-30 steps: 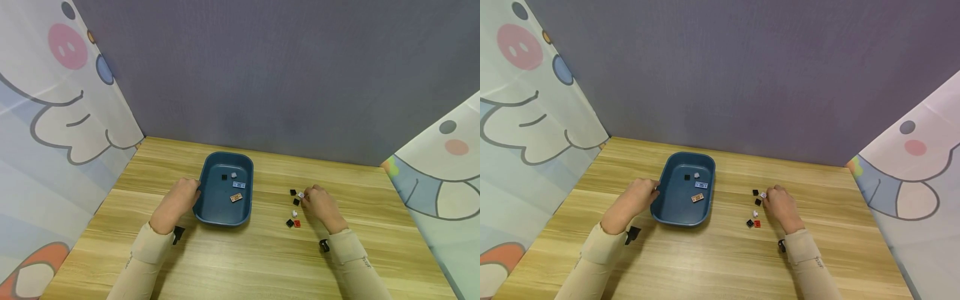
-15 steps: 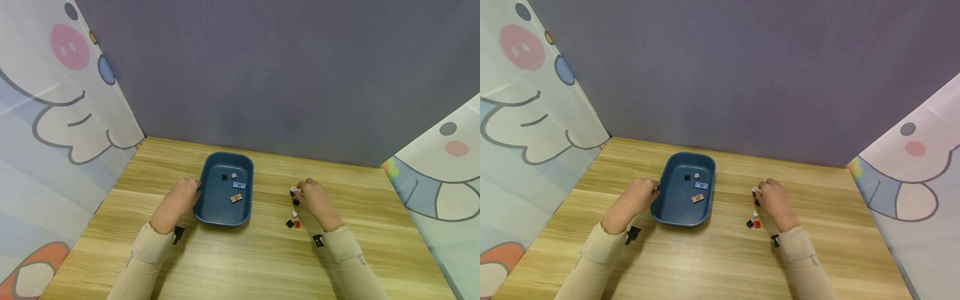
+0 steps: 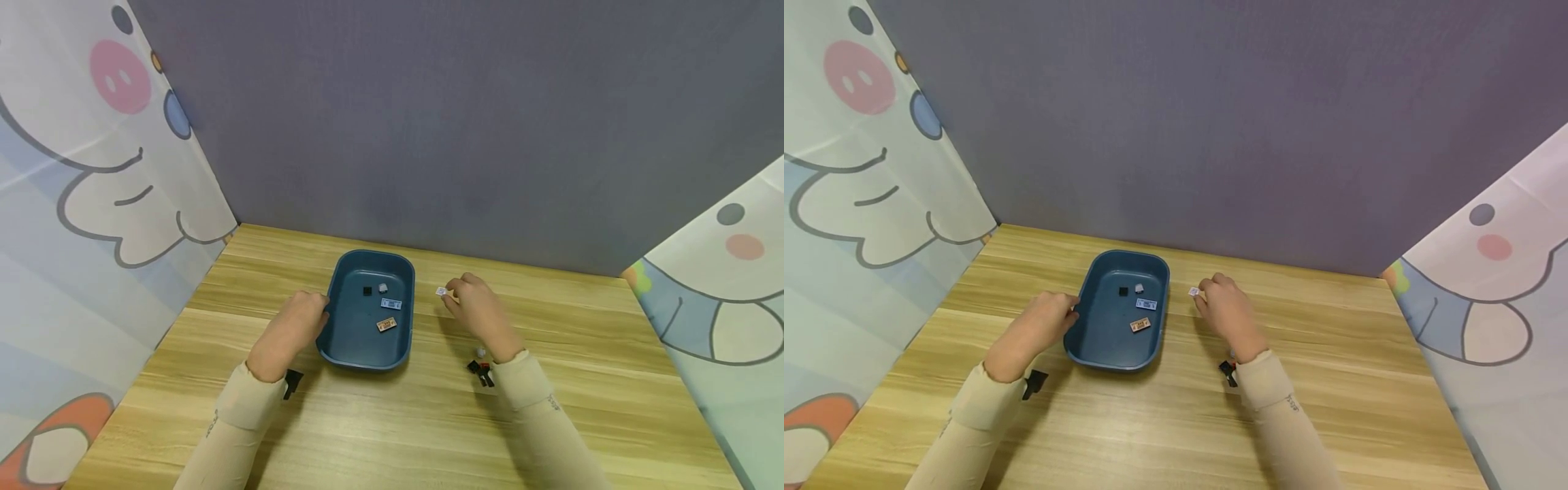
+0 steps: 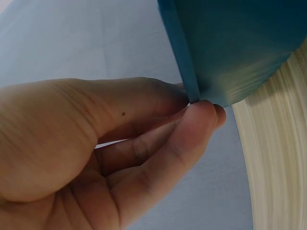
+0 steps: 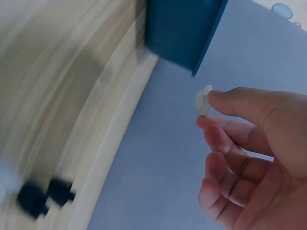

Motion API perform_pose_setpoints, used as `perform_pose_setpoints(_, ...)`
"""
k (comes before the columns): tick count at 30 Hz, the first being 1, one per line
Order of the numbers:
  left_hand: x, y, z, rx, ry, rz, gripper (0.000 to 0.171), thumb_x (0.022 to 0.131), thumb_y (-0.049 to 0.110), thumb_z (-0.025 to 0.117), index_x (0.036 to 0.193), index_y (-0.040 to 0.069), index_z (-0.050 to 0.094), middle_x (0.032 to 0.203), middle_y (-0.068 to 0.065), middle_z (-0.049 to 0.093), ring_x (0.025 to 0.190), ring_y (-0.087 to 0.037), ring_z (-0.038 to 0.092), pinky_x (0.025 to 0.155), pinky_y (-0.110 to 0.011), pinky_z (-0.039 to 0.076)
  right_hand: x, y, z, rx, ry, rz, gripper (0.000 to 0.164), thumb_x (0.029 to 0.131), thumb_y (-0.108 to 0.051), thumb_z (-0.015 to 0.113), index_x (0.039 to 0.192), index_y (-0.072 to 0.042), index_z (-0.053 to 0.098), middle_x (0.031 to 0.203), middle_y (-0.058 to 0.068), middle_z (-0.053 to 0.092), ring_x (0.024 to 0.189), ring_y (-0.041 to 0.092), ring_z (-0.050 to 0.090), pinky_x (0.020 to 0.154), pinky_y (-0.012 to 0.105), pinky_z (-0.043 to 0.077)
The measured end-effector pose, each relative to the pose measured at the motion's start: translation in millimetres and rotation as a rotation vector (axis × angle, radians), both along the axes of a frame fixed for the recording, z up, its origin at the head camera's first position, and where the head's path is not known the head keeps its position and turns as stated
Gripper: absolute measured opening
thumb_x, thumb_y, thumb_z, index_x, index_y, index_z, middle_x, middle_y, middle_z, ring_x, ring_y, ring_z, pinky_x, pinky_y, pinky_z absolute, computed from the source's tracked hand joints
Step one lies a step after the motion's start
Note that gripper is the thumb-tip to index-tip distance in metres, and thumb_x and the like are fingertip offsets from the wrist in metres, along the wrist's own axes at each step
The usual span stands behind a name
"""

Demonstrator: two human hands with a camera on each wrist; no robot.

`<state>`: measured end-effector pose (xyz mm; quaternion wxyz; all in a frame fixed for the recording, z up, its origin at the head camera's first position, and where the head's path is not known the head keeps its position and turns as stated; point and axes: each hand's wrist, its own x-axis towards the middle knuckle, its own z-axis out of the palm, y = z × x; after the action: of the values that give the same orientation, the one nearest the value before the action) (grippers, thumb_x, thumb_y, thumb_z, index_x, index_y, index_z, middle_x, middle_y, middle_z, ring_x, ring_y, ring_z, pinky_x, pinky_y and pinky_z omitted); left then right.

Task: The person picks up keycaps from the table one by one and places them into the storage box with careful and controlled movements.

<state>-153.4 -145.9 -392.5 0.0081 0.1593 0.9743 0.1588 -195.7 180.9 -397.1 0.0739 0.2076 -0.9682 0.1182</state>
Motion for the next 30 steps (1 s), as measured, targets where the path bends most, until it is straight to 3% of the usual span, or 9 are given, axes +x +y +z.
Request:
perform_pose_setpoints(8,0.3,0,1.1,0.004,0.010,0.004,0.012,0.089,-0.003,0.069,0.079,0.000,0.065,0.068,-0.010,0.061,0.066,-0.027,0.064,0.057,-0.036,0.051,-7.3,-41,3.3,-0.035,0.049,0.096,0.018,0.093,-0.018,0.073,0.102,-0.003,0.074,0.089,0.007,0.060,0.080,0.021,0.060,0.068,0.035,0.053)
perform_pose_setpoints(18,1.0,1,2.1,-0.010,-0.028,0.017,0.006,0.091,-0.002,0.069,0.085,-0.001,0.068,0.073,-0.012,0.064,0.070,-0.029,0.067,0.057,-0.035,0.051,-6.9,-83,-2.3,0.014,0.002,0.187,0.021,0.096,-0.024,0.070,0.110,-0.009,0.073,0.091,0.002,0.057,0.075,0.015,0.052,0.062,0.030,0.049)
perform_pose_setpoints(24,1.3,-1,3.5,-0.007,-0.038,0.027,0.008,0.091,-0.002,0.068,0.084,-0.001,0.067,0.073,-0.012,0.064,0.069,-0.026,0.065,0.057,-0.034,0.051,-5.5,-88,-5.5,0.014,-0.009,0.244,0.032,0.096,-0.025,0.070,0.120,-0.005,0.070,0.091,0.003,0.057,0.073,0.015,0.050,0.058,0.028,0.046)
perform_pose_setpoints(30,-0.2,-1,2.1,-0.024,-0.005,0.001,0.004,0.091,-0.001,0.070,0.088,-0.003,0.069,0.078,-0.015,0.067,0.073,-0.030,0.068,0.060,-0.035,0.053,0.7,-66,-3.9,-0.057,-0.062,0.314,0.028,0.095,-0.018,0.071,0.118,-0.002,0.070,0.090,0.003,0.058,0.079,0.015,0.050,0.067,0.032,0.047)
